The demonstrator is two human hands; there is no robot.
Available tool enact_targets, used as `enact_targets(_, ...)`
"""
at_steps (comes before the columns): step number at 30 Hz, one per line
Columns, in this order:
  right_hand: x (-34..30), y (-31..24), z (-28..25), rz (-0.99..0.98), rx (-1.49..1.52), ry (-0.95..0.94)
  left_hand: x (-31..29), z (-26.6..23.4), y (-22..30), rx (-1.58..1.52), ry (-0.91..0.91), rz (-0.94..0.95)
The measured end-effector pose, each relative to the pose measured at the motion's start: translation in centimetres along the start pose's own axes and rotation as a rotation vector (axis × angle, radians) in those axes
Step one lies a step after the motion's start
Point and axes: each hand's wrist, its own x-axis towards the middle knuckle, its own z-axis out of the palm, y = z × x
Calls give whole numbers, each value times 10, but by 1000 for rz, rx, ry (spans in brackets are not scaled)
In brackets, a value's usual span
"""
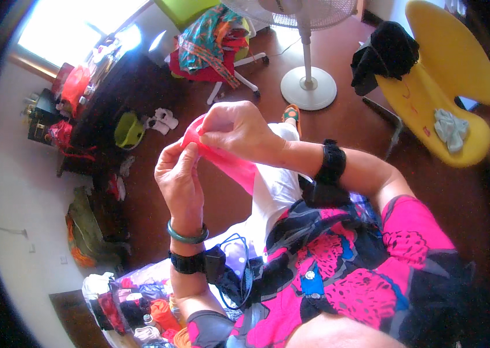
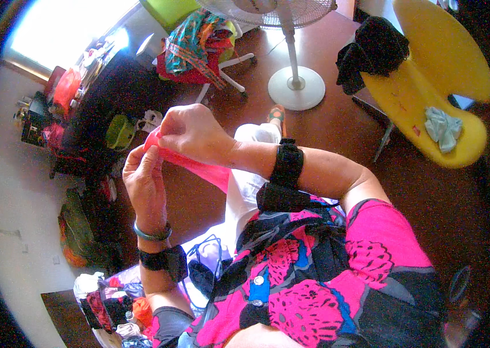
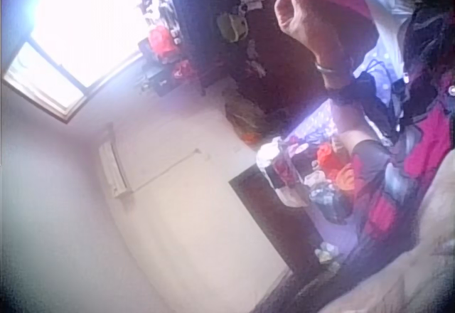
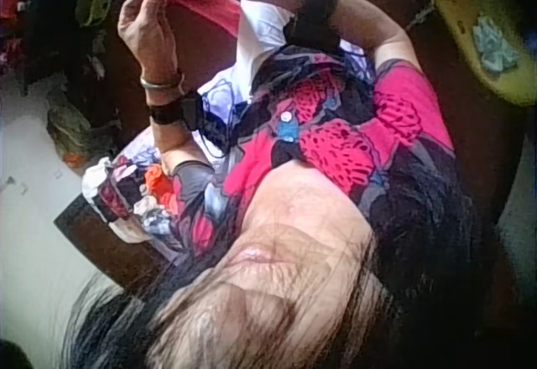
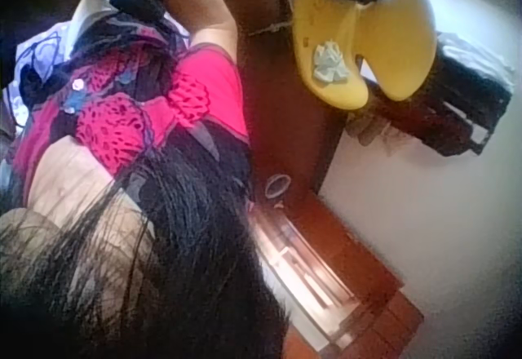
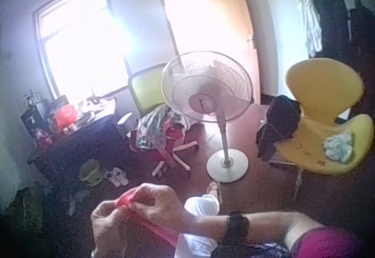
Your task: Folding a pink long-sleeved shirt.
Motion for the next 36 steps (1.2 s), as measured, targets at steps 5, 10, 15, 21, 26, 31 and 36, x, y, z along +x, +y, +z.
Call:
enact_targets(5,-5,-3,-1,59,13,-106,-4,4,-3,75,4,-4)
enact_targets(10,-16,-6,0,1,-37,-115,-10,1,-7,92,-4,-32)
enact_targets(15,-25,-4,-5,-309,-270,-68,-16,5,-6,69,-33,-83)
enact_targets(21,-32,-1,1,-300,-220,-130,-19,-4,-7,86,-59,-63)
enact_targets(26,-5,7,-20,-347,-334,-161,-14,-4,9,85,-115,-76)
enact_targets(31,15,54,-26,-333,-395,-451,-13,-19,39,223,-215,12)
enact_targets(36,46,42,-30,-197,-278,-423,5,-47,63,379,-149,82)
